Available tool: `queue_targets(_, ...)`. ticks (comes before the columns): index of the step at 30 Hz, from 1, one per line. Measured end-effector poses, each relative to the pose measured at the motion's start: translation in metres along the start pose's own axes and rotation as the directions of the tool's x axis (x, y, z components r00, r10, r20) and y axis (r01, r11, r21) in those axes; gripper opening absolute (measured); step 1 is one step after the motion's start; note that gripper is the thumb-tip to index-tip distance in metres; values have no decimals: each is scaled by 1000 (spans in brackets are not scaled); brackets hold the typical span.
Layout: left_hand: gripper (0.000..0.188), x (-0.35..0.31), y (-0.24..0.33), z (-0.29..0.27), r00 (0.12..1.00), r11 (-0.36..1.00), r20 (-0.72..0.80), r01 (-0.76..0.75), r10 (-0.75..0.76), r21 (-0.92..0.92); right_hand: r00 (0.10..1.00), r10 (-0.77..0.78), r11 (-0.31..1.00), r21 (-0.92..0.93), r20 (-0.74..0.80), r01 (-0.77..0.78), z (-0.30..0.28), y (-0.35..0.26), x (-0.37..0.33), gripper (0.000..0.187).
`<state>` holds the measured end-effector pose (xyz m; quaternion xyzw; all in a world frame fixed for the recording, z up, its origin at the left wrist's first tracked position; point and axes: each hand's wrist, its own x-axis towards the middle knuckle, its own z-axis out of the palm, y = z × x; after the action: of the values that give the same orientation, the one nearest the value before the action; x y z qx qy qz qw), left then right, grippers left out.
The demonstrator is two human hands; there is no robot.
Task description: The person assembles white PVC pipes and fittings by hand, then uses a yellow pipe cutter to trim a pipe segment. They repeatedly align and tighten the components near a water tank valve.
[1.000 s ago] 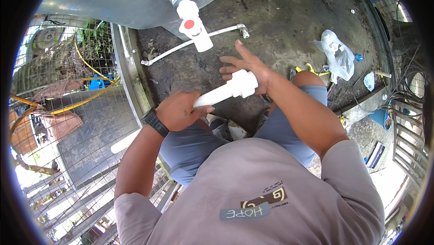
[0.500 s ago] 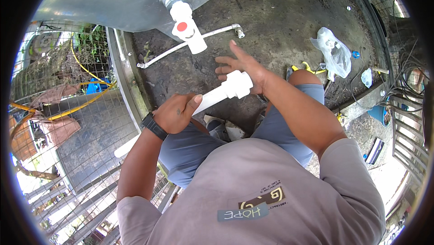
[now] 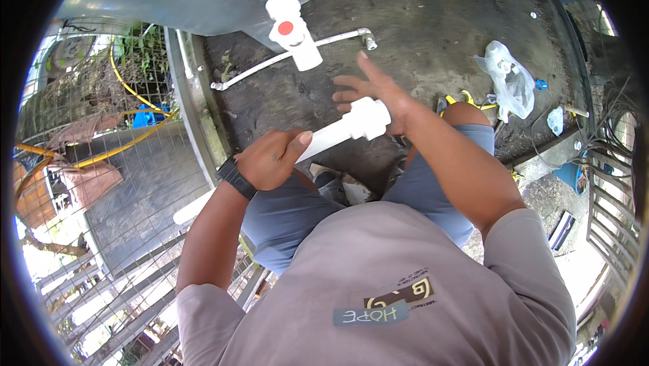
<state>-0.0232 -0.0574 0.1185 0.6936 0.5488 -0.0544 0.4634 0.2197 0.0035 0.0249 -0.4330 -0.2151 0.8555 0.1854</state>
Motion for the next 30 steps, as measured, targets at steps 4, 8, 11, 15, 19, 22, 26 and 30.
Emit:
queue_targets(4, 71, 0, -3, 6, 994, 996, -63, -88, 88, 5, 1000, 0, 1000, -10, 7, 0, -7, 7, 11, 108)
queue_targets(8, 64, 4, -3, 3, 999, 1000, 28, -28, 28, 7, 1000, -1, 999, -52, -6, 1, -8, 5, 5, 110)
queue_targets(11, 60, 6, 0, 4, 999, 994, 37, -16, 12, 110, 1000, 6, 999, -34, 11, -6, -7, 7, 8, 110)
queue_targets(15, 55, 10, 0, 7, 1000, 980, 30, -7, 1, 201, 1000, 7, 1000, -23, 22, -7, -8, 7, 7, 110)
queue_targets(19, 55, 9, 1, 5, 999, 977, 34, -14, 7, 213, 1000, 11, 999, -31, 24, -10, -9, 8, 7, 110)
queue_targets(22, 55, 7, -2, 7, 1000, 973, 18, -19, 15, 230, 1000, 12, 999, -40, 22, -11, -8, 10, 8, 111)
queue_targets(26, 56, 7, -2, 6, 999, 984, 37, -23, 17, 175, 999, 18, 999, -40, 27, -17, -9, 12, 12, 112)
queue_targets(30, 55, 8, -1, 3, 999, 985, 34, -35, 29, 171, 1000, 21, 998, -54, 3, -21, -8, 9, 9, 110)
